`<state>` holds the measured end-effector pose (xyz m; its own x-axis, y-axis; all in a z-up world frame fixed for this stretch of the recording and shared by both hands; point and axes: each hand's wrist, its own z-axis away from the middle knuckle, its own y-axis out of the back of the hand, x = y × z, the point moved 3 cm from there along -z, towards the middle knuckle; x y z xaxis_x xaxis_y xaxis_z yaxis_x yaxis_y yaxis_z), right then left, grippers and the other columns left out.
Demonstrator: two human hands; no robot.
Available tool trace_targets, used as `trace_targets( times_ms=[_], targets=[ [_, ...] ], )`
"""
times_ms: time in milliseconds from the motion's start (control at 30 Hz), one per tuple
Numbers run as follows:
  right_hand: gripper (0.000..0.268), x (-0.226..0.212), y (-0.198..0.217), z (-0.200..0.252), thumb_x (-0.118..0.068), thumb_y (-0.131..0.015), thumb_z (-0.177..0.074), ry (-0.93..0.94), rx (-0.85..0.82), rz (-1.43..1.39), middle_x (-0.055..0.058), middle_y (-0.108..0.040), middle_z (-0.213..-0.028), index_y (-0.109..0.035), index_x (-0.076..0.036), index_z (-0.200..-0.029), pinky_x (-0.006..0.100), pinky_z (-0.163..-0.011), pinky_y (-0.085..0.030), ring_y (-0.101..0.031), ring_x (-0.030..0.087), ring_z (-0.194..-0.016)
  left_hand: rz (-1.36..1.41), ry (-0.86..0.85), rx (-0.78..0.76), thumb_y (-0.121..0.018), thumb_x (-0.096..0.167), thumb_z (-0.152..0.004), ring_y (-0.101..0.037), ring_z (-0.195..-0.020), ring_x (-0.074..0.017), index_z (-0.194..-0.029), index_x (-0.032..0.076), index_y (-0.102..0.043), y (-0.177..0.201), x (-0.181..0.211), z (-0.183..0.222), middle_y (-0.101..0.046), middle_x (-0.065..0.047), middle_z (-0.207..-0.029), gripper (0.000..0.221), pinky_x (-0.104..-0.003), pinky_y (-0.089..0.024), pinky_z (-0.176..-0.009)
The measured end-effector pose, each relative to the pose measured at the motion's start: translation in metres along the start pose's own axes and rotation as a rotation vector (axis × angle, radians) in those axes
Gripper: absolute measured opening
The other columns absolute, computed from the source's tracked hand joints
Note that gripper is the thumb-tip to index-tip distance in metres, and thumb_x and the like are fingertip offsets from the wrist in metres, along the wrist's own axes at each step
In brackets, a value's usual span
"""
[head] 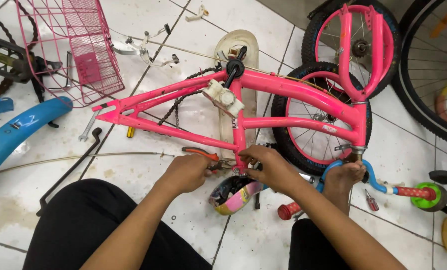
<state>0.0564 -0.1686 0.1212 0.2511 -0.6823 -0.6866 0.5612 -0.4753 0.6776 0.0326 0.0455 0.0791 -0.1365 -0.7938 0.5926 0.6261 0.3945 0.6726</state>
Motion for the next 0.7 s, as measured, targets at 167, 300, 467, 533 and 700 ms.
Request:
trace_targets(
  times_ms=[167, 300, 467, 533, 700],
  targets=[
    [0.03, 0.006, -0.019, -0.005, -0.01, -0.079, -0.081, 0.23, -0.004, 0.144, 0.012, -0.072, -0.094, -0.069, -0.006, -0.109, 0.04, -0.082, -0.059, -0.069, 0.032, -0.093, 0.066, -0.017, -0.04, -0.057, 0.021, -0.097, -0.069, -0.098, -0.0436, -0.11, 0.004, -0.07, -0.027, -0.009, -0.019, -0.072, -0.02, -0.095, 0.024, -0.055, -0.053, -0.085],
    [0.023, 0.015, -0.029, -0.009, -0.008, -0.076, -0.083, 0.327, -0.024, 0.231, 0.015, -0.07, -0.093, -0.067, -0.003, -0.104, 0.043, -0.083, -0.057, -0.067, 0.035, -0.094, 0.104, -0.042, -0.053, -0.056, 0.021, -0.098, -0.068, -0.102, -0.0467, -0.114, 0.005, -0.067, -0.028, -0.004, -0.02, -0.071, -0.023, -0.099, 0.025, -0.059, -0.052, -0.087],
    [0.015, 0.019, -0.033, -0.006, -0.009, -0.073, -0.088, 0.394, -0.002, 0.21, 0.015, -0.069, -0.092, -0.067, -0.003, -0.101, 0.041, -0.081, -0.057, -0.066, 0.035, -0.092, 0.136, -0.052, -0.063, -0.053, 0.017, -0.099, -0.067, -0.103, -0.0467, -0.117, 0.005, -0.064, -0.018, 0.005, -0.013, -0.071, -0.022, -0.101, 0.024, -0.057, -0.051, -0.089],
    [0.014, 0.019, -0.032, -0.006, -0.009, -0.073, -0.088, 0.415, 0.012, 0.189, 0.014, -0.069, -0.091, -0.068, -0.003, -0.1, 0.04, -0.08, -0.057, -0.067, 0.034, -0.09, 0.141, -0.053, -0.062, -0.054, 0.017, -0.098, -0.068, -0.101, -0.0459, -0.115, 0.006, -0.064, -0.019, 0.003, -0.015, -0.071, -0.021, -0.098, 0.023, -0.057, -0.052, -0.088],
    [0.011, 0.012, -0.031, -0.004, -0.006, -0.073, -0.088, 0.449, 0.052, 0.182, 0.013, -0.069, -0.089, -0.069, -0.003, -0.097, 0.039, -0.078, -0.058, -0.067, 0.032, -0.087, 0.175, -0.042, -0.084, -0.055, 0.017, -0.097, -0.069, -0.099, -0.0416, -0.11, 0.008, -0.067, -0.025, 0.0, -0.02, -0.072, -0.016, -0.095, 0.02, -0.053, -0.052, -0.087]
  ],
)
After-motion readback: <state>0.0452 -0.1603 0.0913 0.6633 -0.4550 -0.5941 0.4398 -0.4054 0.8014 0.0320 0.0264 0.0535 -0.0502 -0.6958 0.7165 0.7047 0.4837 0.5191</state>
